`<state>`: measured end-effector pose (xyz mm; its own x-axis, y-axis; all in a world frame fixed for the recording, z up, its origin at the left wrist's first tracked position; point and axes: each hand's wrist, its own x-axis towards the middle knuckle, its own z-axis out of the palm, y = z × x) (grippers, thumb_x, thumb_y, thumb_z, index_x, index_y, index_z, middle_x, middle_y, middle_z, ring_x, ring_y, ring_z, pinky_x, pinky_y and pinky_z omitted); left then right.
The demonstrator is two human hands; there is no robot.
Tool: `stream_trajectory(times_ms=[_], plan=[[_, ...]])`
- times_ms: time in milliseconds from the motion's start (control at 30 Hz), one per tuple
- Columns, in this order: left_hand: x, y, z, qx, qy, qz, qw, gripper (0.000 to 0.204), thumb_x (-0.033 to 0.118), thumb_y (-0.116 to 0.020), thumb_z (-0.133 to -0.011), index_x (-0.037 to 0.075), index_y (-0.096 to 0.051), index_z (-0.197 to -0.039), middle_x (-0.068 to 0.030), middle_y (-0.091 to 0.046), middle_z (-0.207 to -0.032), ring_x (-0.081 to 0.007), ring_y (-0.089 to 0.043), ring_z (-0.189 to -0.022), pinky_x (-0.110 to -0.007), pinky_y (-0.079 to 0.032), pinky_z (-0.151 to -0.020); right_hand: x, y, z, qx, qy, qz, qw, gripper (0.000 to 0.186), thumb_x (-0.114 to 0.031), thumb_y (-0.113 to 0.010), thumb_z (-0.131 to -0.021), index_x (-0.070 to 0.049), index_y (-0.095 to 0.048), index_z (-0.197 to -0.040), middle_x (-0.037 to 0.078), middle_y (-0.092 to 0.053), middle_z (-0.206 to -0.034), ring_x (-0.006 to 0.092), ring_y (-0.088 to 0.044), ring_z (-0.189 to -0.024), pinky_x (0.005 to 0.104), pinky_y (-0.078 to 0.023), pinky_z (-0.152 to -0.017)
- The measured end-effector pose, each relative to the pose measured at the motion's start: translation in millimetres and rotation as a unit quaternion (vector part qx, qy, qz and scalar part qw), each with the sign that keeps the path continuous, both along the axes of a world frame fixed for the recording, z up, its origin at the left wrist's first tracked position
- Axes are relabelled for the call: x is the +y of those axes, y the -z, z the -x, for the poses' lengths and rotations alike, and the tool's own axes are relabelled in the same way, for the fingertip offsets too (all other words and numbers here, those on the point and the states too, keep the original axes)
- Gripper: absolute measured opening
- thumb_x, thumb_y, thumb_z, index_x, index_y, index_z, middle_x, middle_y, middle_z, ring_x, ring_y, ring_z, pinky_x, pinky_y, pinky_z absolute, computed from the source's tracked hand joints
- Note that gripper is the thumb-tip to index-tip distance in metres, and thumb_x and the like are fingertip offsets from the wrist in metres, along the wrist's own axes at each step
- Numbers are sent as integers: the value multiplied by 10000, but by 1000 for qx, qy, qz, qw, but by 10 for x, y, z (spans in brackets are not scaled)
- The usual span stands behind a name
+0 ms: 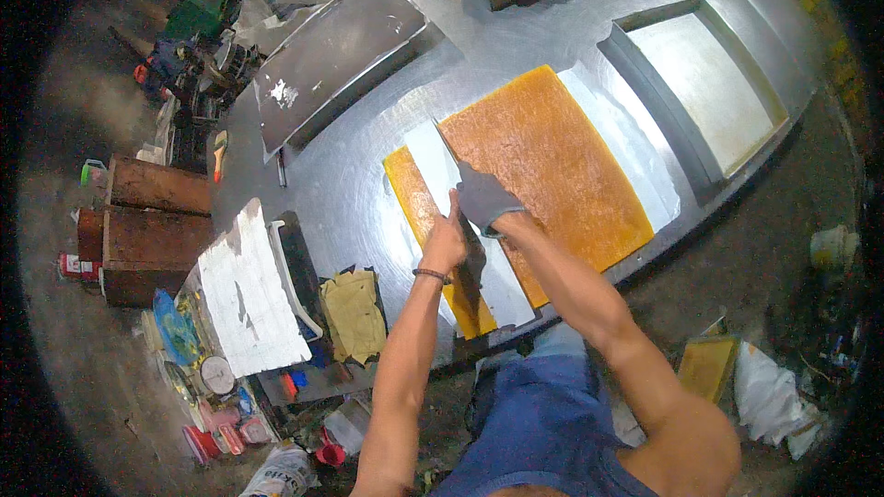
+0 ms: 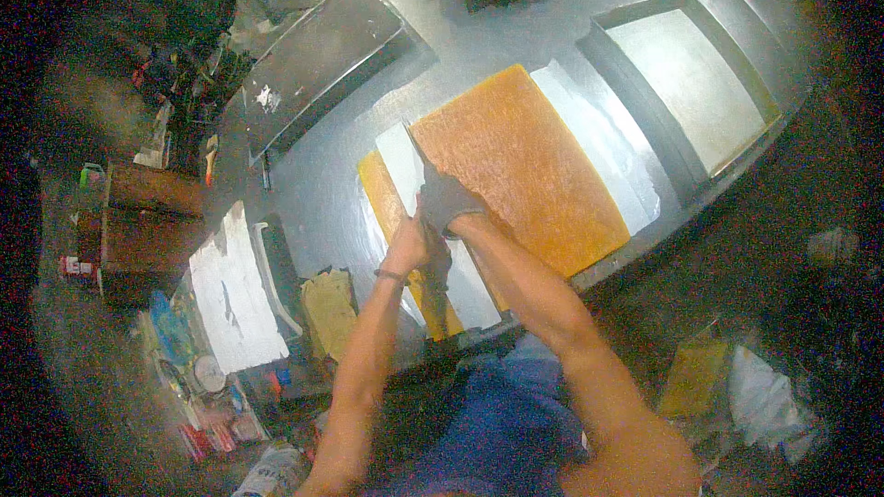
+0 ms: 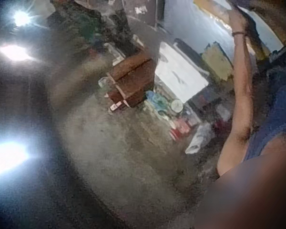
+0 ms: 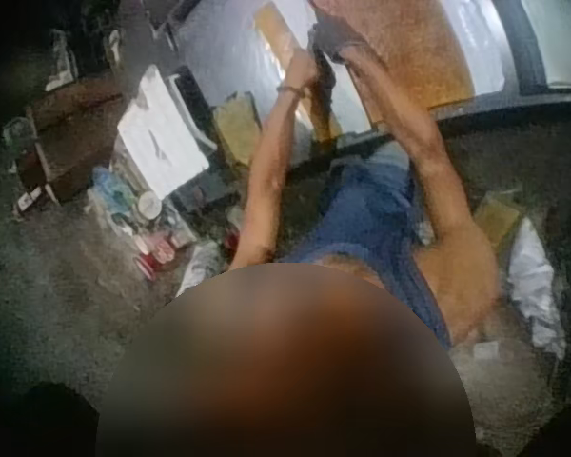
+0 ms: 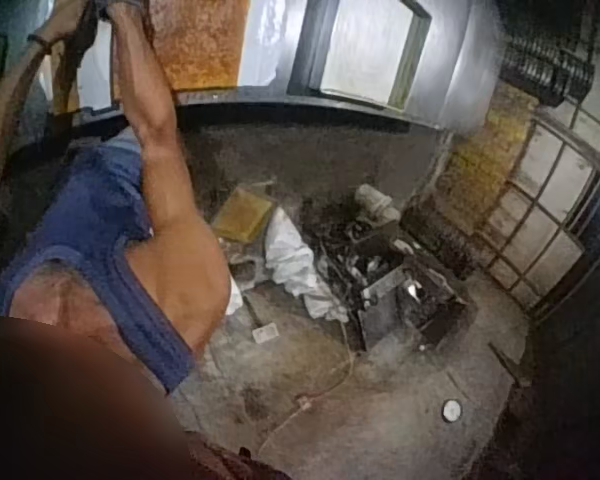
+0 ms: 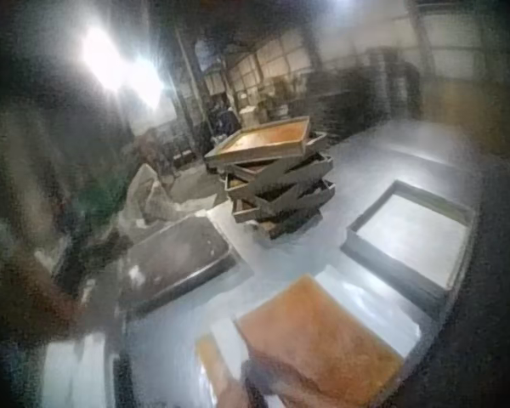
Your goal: The person uses a knife to cut a large rectangular sheet of orange material on a metal table. They repeatedly score and slice the sheet into smaller rectangular pieces, working methodically across the surface.
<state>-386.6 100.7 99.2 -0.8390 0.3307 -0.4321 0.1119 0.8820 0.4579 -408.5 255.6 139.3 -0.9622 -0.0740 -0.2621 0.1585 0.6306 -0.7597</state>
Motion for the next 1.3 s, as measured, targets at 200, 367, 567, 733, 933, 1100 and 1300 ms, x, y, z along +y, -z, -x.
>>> stream_trajectory(times_ms=[200,367,567,733,933,1100,1300], plan=[[-29,6,-21,68,22,12,997,1121,221,-814,-754,33,-90,-1589,-494,-488,-1201,-583,-587,-1064,-521,-515,-941,80,-74,-446,-72,-7,-1,997,372,-258,-508,-978,8,-483,-1237,355,-646,-1082,532,-613,-1043,574,-506,-864],[30,-73,23,55,21,22,998,1380,294,-967,-544,-18,-98,-1570,-460,-554,-1139,-549,-611,-1060,-501,-529,-940,361,-183,-2048,-14,-44,-40,998,393,-188,-505,-970,-3,-429,-1308,333,-659,-983,525,-636,-941,565,-515,-785],[-6,-62,48,81,47,0,996,1351,336,-957,-573,-64,-115,-1550,-383,-648,-1031,-494,-666,-986,-474,-555,-882,694,-894,-4026,-215,-20,-57,975,359,-225,-510,-991,-90,-524,-1323,290,-670,-1010,449,-667,-948,493,-522,-775],[52,-180,70,35,33,-12,999,1270,410,-902,-658,-57,-118,-1543,-450,-596,-1091,-514,-638,-1064,-494,-552,-902,768,-1304,-4324,-137,129,-40,981,354,-242,-616,-958,-68,-581,-1264,210,-698,-986,314,-688,-850,419,-520,-742],[337,-231,-140,67,-94,40,993,1212,538,-788,-757,7,-79,-1583,-483,-494,-1235,-561,-604,-1096,-534,-529,-936,346,-327,-3205,-63,287,92,951,463,-357,-758,-844,-13,-618,-1121,134,-673,-899,259,-638,-802,401,-521,-735],[391,-204,-195,98,-126,34,987,1154,504,-745,-795,29,-59,-1592,-534,-405,-1281,-587,-575,-1121,-544,-506,-975,174,446,-2633,-77,230,135,961,448,-345,-795,-827,6,-605,-1031,101,-667,-857,199,-630,-765,352,-517,-680],[451,-290,-276,98,-159,29,982,1133,568,-700,-803,54,-81,-1601,-530,-374,-1332,-594,-556,-1148,-544,-498,-987,326,275,-2600,-17,240,116,964,432,-345,-805,-809,-11,-568,-947,75,-622,-804,189,-596,-728,352,-498,-655]])
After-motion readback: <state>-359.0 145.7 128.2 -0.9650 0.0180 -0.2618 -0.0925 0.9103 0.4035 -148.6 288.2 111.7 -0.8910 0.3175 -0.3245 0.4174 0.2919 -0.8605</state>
